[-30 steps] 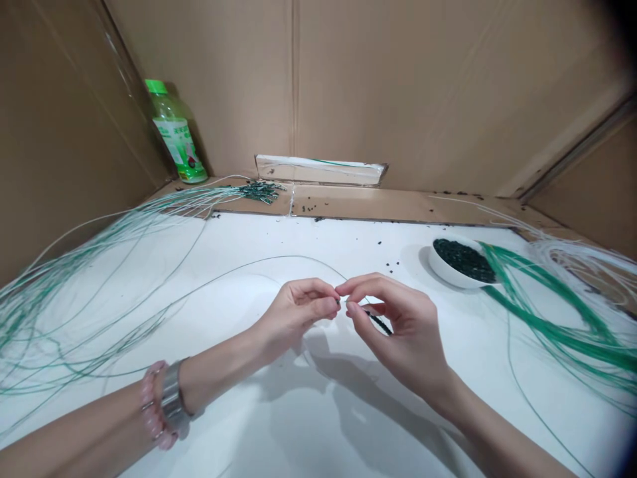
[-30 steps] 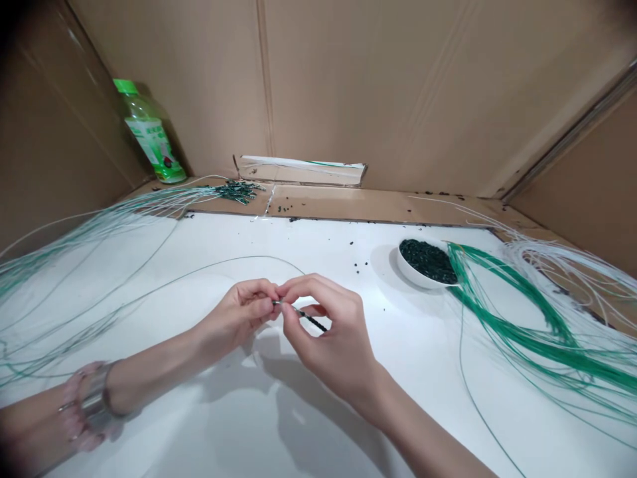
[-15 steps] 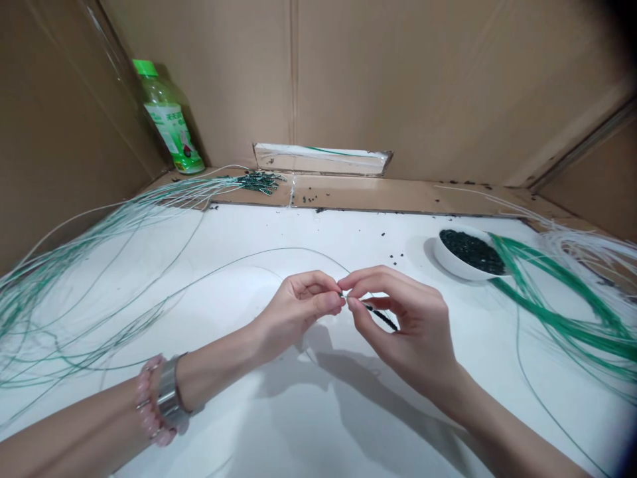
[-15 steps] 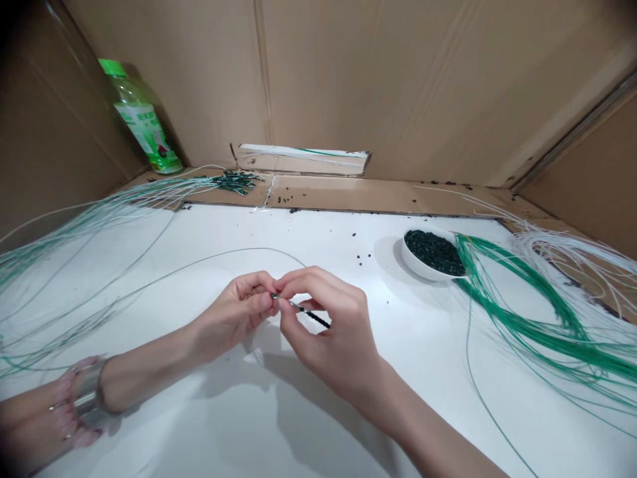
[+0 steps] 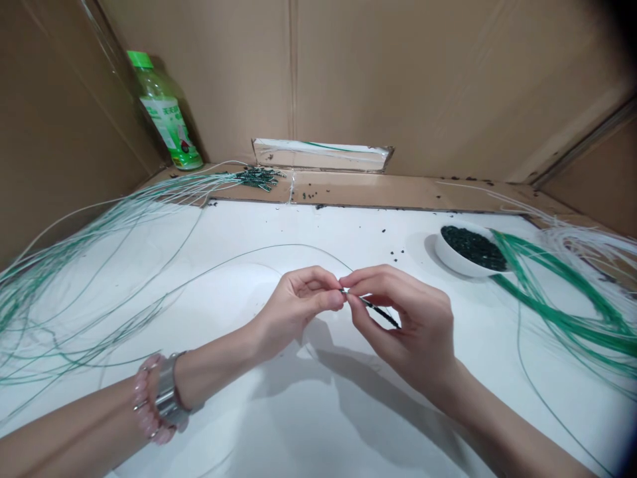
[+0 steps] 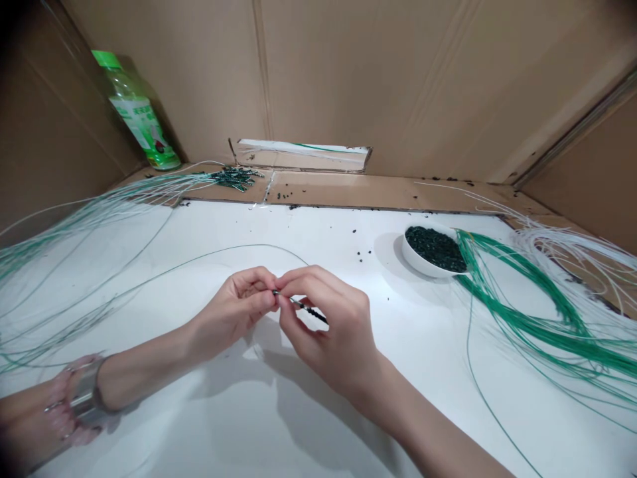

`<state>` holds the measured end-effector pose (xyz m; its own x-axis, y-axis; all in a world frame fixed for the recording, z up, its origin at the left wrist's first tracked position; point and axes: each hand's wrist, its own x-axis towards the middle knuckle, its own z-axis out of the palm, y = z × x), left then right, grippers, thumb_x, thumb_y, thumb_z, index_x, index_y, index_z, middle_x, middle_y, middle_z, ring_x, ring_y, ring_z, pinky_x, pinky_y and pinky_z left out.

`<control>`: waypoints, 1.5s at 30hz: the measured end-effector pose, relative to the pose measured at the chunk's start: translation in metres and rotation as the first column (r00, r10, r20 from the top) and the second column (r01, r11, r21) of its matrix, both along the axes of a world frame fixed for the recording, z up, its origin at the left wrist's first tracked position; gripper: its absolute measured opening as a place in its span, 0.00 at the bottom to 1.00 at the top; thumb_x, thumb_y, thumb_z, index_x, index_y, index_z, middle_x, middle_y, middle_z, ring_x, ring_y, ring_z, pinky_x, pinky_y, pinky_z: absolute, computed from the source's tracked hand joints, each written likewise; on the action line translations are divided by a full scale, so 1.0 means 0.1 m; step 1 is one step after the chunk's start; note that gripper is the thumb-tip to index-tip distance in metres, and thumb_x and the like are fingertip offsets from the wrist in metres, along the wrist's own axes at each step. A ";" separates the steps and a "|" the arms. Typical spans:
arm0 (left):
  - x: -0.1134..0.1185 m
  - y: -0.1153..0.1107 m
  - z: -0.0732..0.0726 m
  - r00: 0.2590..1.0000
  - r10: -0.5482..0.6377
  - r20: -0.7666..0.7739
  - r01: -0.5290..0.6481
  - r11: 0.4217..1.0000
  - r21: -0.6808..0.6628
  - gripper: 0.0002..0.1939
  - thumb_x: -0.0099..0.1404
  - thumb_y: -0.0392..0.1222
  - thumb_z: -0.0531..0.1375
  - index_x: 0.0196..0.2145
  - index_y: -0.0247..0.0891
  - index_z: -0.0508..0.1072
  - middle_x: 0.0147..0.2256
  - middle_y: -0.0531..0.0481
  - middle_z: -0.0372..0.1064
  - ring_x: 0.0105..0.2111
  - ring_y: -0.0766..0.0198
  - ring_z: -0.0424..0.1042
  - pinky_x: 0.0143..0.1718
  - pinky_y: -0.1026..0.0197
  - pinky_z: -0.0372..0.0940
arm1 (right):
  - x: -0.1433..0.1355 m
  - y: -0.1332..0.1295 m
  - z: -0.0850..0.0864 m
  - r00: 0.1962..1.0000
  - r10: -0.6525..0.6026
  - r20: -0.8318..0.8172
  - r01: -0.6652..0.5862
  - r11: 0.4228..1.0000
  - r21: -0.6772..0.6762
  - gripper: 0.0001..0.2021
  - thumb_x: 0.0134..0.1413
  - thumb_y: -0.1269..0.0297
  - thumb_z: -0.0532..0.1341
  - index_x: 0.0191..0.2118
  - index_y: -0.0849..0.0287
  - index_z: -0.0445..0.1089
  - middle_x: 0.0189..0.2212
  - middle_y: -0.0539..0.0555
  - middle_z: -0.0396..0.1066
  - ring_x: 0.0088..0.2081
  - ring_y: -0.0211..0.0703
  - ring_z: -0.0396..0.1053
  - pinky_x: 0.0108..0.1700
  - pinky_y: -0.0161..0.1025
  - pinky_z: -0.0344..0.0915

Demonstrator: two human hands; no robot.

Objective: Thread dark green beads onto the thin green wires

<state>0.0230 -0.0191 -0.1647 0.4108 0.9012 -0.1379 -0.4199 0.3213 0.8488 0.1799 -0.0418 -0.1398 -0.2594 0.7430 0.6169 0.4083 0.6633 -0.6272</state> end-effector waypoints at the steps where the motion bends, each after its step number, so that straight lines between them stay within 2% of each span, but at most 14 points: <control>1: 0.00 0.00 -0.01 1.000 0.001 -0.015 -0.001 1.000 0.018 0.10 0.47 0.41 0.70 0.25 0.36 0.74 0.26 0.53 0.73 0.29 0.68 0.72 0.35 0.66 0.65 | 0.00 0.00 0.00 1.000 0.005 -0.005 -0.005 1.000 -0.005 0.08 0.49 0.78 0.59 0.30 0.57 0.68 0.32 0.52 0.73 0.33 0.36 0.71 0.30 0.32 0.72; 4: -0.01 0.00 -0.04 0.999 0.023 -0.049 -0.020 0.997 0.069 0.08 0.49 0.40 0.70 0.26 0.37 0.75 0.26 0.54 0.74 0.29 0.68 0.72 0.35 0.66 0.65 | 0.00 0.01 0.00 1.000 0.003 -0.031 -0.004 0.999 -0.037 0.07 0.49 0.78 0.60 0.30 0.58 0.69 0.31 0.51 0.73 0.33 0.35 0.71 0.28 0.30 0.71; 7: -0.02 -0.01 -0.01 0.992 0.072 -0.100 -0.058 0.989 0.137 0.06 0.50 0.37 0.69 0.26 0.37 0.76 0.27 0.54 0.74 0.29 0.69 0.73 0.35 0.67 0.66 | 0.00 0.01 0.01 0.996 -0.022 -0.090 0.008 0.988 -0.155 0.06 0.50 0.76 0.61 0.29 0.58 0.70 0.31 0.51 0.73 0.34 0.36 0.71 0.26 0.30 0.69; 11: -0.03 -0.03 0.05 0.965 0.159 -0.207 -0.099 0.957 0.273 0.03 0.52 0.36 0.67 0.25 0.37 0.76 0.27 0.52 0.74 0.28 0.68 0.73 0.32 0.67 0.67 | 0.03 0.03 0.03 0.978 0.006 -0.210 -0.085 0.925 -0.370 0.03 0.51 0.71 0.62 0.29 0.59 0.72 0.32 0.53 0.73 0.35 0.39 0.71 0.26 0.31 0.71; 14: -0.02 -0.04 0.05 0.948 0.227 -0.223 -0.135 0.921 0.366 0.02 0.53 0.36 0.66 0.25 0.38 0.76 0.26 0.53 0.73 0.27 0.70 0.72 0.30 0.69 0.67 | 0.04 0.04 0.04 0.962 0.020 -0.273 -0.143 0.889 -0.436 0.03 0.51 0.69 0.63 0.28 0.60 0.73 0.32 0.54 0.73 0.35 0.39 0.72 0.27 0.32 0.72; 21: -0.03 -0.04 0.01 0.930 0.291 -0.223 -0.162 0.872 0.462 0.04 0.54 0.35 0.66 0.30 0.40 0.78 0.30 0.53 0.75 0.30 0.69 0.72 0.32 0.69 0.67 | 0.02 0.04 0.06 0.960 0.007 -0.278 -0.145 0.866 -0.479 0.04 0.51 0.67 0.64 0.27 0.60 0.73 0.31 0.54 0.73 0.33 0.39 0.71 0.28 0.33 0.73; 28: -0.05 -0.05 0.03 0.921 0.315 -0.230 -0.169 0.854 0.492 0.02 0.54 0.36 0.66 0.25 0.38 0.76 0.26 0.52 0.73 0.26 0.69 0.70 0.28 0.67 0.66 | 0.00 0.02 0.07 0.949 -0.026 -0.313 -0.141 0.855 -0.499 0.05 0.51 0.66 0.63 0.26 0.59 0.73 0.29 0.54 0.74 0.32 0.39 0.72 0.26 0.33 0.73; 31: -0.04 -0.05 0.02 0.916 0.330 -0.226 -0.178 0.843 0.507 0.02 0.54 0.35 0.66 0.26 0.39 0.77 0.27 0.52 0.73 0.27 0.69 0.71 0.29 0.67 0.66 | 0.00 0.02 0.08 0.954 -0.034 -0.297 -0.126 0.855 -0.502 0.05 0.51 0.66 0.64 0.26 0.59 0.73 0.29 0.54 0.75 0.32 0.39 0.72 0.26 0.32 0.72; 35: -0.03 -0.05 0.02 0.909 0.359 -0.214 -0.179 0.797 0.576 0.05 0.54 0.34 0.66 0.29 0.42 0.78 0.27 0.53 0.74 0.27 0.69 0.70 0.29 0.67 0.65 | 0.00 0.02 0.08 0.964 -0.037 -0.264 -0.109 0.849 -0.517 0.06 0.51 0.65 0.63 0.26 0.59 0.73 0.29 0.54 0.75 0.31 0.39 0.72 0.25 0.30 0.68; 37: -0.03 -0.05 0.03 0.906 0.365 -0.214 -0.174 0.783 0.597 0.04 0.54 0.34 0.65 0.28 0.42 0.79 0.26 0.52 0.73 0.27 0.69 0.69 0.28 0.67 0.65 | 0.00 0.01 0.08 0.967 -0.044 -0.250 -0.093 0.855 -0.511 0.06 0.52 0.65 0.63 0.26 0.59 0.73 0.29 0.53 0.75 0.31 0.38 0.71 0.25 0.30 0.67; 42: -0.03 -0.07 0.03 0.903 0.366 -0.225 -0.190 0.811 0.554 0.04 0.54 0.35 0.66 0.30 0.42 0.78 0.27 0.52 0.73 0.26 0.69 0.69 0.27 0.67 0.64 | -0.04 -0.02 0.07 0.971 -0.090 -0.220 -0.016 0.899 -0.438 0.07 0.52 0.65 0.63 0.25 0.58 0.73 0.28 0.53 0.75 0.31 0.37 0.71 0.24 0.29 0.66; 45: -0.03 -0.06 0.01 0.884 0.425 -0.197 -0.213 0.740 0.638 0.06 0.55 0.35 0.65 0.32 0.42 0.78 0.26 0.52 0.73 0.27 0.68 0.69 0.29 0.65 0.64 | -0.05 -0.02 0.06 0.972 -0.092 -0.216 -0.012 0.899 -0.437 0.07 0.52 0.65 0.62 0.26 0.58 0.73 0.28 0.53 0.75 0.30 0.37 0.72 0.23 0.29 0.66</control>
<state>0.0198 -0.0254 -0.1638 0.1131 0.9133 0.3914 -0.0857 -0.3835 0.9196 0.1749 -0.0438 -0.1337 -0.1164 0.9558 0.2699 0.2416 0.2908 -0.9258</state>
